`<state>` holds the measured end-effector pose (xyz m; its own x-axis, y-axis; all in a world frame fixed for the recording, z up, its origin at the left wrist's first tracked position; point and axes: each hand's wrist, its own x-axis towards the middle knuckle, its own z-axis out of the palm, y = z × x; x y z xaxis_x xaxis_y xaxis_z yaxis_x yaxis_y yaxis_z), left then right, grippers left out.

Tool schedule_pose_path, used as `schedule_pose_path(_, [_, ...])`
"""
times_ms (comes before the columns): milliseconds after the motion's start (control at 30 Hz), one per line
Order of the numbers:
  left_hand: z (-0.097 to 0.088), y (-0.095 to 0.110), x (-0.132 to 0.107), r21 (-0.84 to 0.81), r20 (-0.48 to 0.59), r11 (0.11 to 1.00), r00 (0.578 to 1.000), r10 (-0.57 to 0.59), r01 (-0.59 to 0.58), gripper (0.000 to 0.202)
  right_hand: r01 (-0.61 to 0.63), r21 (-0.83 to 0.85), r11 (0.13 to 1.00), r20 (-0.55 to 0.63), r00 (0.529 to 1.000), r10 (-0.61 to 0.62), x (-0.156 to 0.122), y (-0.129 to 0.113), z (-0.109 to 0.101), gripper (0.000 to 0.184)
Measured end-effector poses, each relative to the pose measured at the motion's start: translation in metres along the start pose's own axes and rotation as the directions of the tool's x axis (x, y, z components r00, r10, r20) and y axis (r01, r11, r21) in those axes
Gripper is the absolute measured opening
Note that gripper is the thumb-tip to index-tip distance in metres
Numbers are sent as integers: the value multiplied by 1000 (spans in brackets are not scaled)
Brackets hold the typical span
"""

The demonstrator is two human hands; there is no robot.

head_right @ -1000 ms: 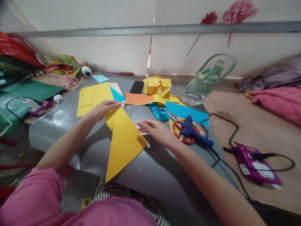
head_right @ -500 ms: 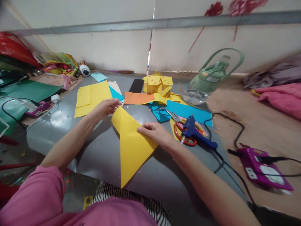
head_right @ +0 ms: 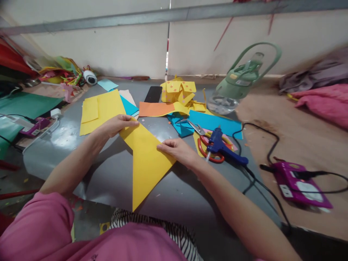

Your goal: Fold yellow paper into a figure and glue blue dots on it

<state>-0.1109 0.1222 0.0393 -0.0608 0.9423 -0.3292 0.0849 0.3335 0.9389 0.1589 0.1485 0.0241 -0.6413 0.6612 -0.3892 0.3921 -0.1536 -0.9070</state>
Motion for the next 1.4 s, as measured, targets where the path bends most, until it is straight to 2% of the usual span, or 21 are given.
schedule_pose_path(133, [-22, -4, -2, 25, -89, 1000, 996, 14, -12, 32, 51, -117, 992, -8, 999, -52, 1, 1, -2, 44])
schedule_pose_path(300, [-54, -10, -10, 30, -197, 999, 980, -20, 26, 32, 45, -138, 989, 58, 998, -38, -2, 0, -6, 41])
schedule_pose_path(333, [-60, -11, -11, 8, -224, 1000, 974, -21, 24, 32, 43, -158, 986, 54, 998, -35, -2, 0, -7, 41])
schedule_pose_path(400, [-69, -12, -15, -34, -251, 999, 968, -28, 20, 31, 83, -204, 975, -36, 995, -93, -2, 0, -7, 43])
schedule_pose_path(500, [-64, -9, -23, -43, -207, 999, 977, -40, 32, 30, 197, -232, 953, -157, 959, -237, 1, -2, -2, 47])
schedule_pose_path(600, [-41, 1, -30, -41, -131, 999, 991, -23, 18, 28, 249, -182, 951, -69, 962, -265, 2, -4, 7, 59])
schedule_pose_path(667, [-28, 8, -32, -44, -73, 999, 997, 4, -7, 27, 231, -130, 964, 14, 973, -231, -1, -5, 11, 53])
schedule_pose_path(733, [-23, 13, -30, -40, -68, 998, 997, 46, -49, 27, 179, -106, 978, 66, 983, -173, -5, -5, 12, 44])
schedule_pose_path(800, [-29, 14, -27, -60, -141, 992, 984, 105, -115, 25, 118, -99, 988, 71, 991, -111, -9, -4, 9, 47])
schedule_pose_path(933, [-53, 7, -21, -155, -371, 960, 914, 163, -234, 18, 15, -50, 999, -7, 1000, -15, -14, -1, 1, 50])
schedule_pose_path(1033, [-58, 3, -24, -144, -390, 956, 903, 182, -255, 17, 66, -69, 995, -120, 990, -74, -20, -15, -6, 49])
schedule_pose_path(1100, [-55, 4, -27, -111, -366, 954, 904, 222, -279, 18, 216, -152, 965, -237, 939, -248, -31, -37, -11, 44])
schedule_pose_path(1133, [-52, 6, -29, -94, -361, 949, 899, 250, -302, 17, 302, -207, 931, -294, 888, -353, -37, -51, -13, 41])
schedule_pose_path(1167, [-50, 9, -31, -81, -361, 942, 890, 277, -326, 17, 379, -285, 881, -354, 812, -464, -44, -65, -14, 36])
schedule_pose_path(1233, [-47, 14, -33, -72, -358, 929, 879, 315, -362, 16, 482, -452, 751, -447, 605, -658, -57, -91, -12, 24])
schedule_pose_path(1267, [-46, 16, -34, -76, -355, 926, 878, 322, -370, 16, 509, -541, 670, -447, 500, -741, -61, -100, -10, 19])
schedule_pose_path(1300, [-46, 17, -35, -85, -355, 923, 877, 325, -376, 16, 507, -635, 583, -405, 424, -810, -62, -107, -7, 18])
schedule_pose_path(1333, [-45, 17, -36, -96, -357, 921, 877, 322, -377, 18, 498, -714, 492, -338, 370, -865, -62, -110, -3, 17])
schedule_pose_path(1400, [-43, 16, -39, -114, -359, 924, 883, 303, -364, 25, 478, -822, 311, -170, 315, -934, -55, -108, 2, 17])
